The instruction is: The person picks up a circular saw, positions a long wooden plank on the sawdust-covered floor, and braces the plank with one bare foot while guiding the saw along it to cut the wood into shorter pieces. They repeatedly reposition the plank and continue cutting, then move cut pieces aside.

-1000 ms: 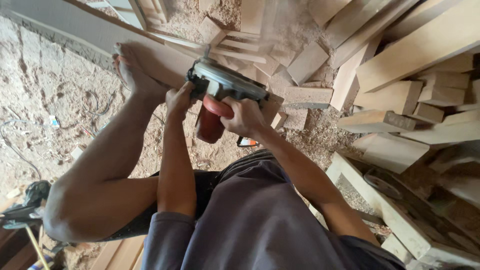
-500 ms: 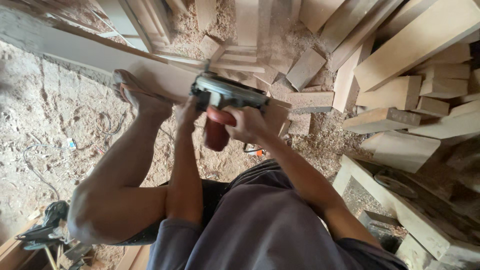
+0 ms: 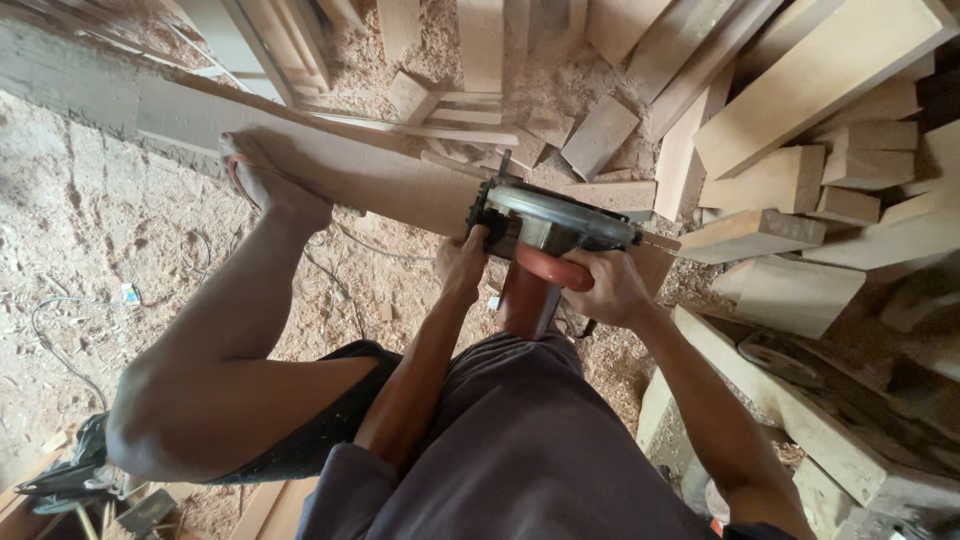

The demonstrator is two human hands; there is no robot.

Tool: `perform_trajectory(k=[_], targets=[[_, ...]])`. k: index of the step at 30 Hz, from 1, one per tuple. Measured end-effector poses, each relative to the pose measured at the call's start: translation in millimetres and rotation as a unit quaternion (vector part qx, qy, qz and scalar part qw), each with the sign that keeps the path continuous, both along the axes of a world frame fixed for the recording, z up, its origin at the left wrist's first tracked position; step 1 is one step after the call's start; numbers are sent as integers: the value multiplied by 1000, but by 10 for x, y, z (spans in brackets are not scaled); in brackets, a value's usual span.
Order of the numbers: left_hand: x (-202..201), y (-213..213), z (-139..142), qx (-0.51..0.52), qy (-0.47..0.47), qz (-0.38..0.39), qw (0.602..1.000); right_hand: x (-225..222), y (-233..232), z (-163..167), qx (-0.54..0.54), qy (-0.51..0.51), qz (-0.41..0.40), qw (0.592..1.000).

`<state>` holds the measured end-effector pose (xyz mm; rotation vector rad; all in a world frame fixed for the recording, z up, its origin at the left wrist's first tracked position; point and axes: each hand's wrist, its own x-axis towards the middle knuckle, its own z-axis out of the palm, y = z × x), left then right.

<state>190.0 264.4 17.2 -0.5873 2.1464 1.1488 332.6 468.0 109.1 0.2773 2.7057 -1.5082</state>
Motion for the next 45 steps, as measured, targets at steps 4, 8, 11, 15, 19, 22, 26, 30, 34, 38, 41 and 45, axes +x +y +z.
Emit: perform_trajectory(k=[4, 8, 11, 15, 19, 22, 26, 30, 34, 38, 41, 45], targets=[[-63, -75, 2, 8, -7, -4, 1000, -81, -72, 21, 8, 20, -6, 1000], [-150, -211, -79, 33, 9, 17, 999, -175, -171, 38, -1, 44, -8, 999], [-265, -338, -170, 46, 9, 27, 999, -286, -257, -1, 3, 67, 4, 998], [-450, -546, -269, 71, 4, 64, 995, -484, -414, -84, -8, 77, 18, 997], [-674, -750, -314, 32, 6, 57, 998, -657, -575, -111, -6, 60, 15, 998], [-845, -881, -316, 9, 6, 34, 999, -818, -677, -115, -6, 33, 30, 999], [-1027, -1022, -291, 4, 18, 30, 999, -1010, -807, -140, 0, 27, 44, 999], [-1169, -1146, -224, 23, 18, 52, 998, -1171, -966, -191, -16, 14, 54, 998], [-1325, -1250, -166, 56, 31, 45, 997, -1352, -1119, -226, -19, 9, 57, 998], [-1508, -1363, -147, 41, 33, 46, 998, -1531, -1254, -237, -3, 28, 47, 999], [-1633, -1456, -157, 34, 34, 39, 998, -1633, -1346, -257, -4, 33, 43, 999], [-1766, -1578, -217, 2, 43, 42, 998, -1762, -1470, -318, -15, 68, 41, 997]])
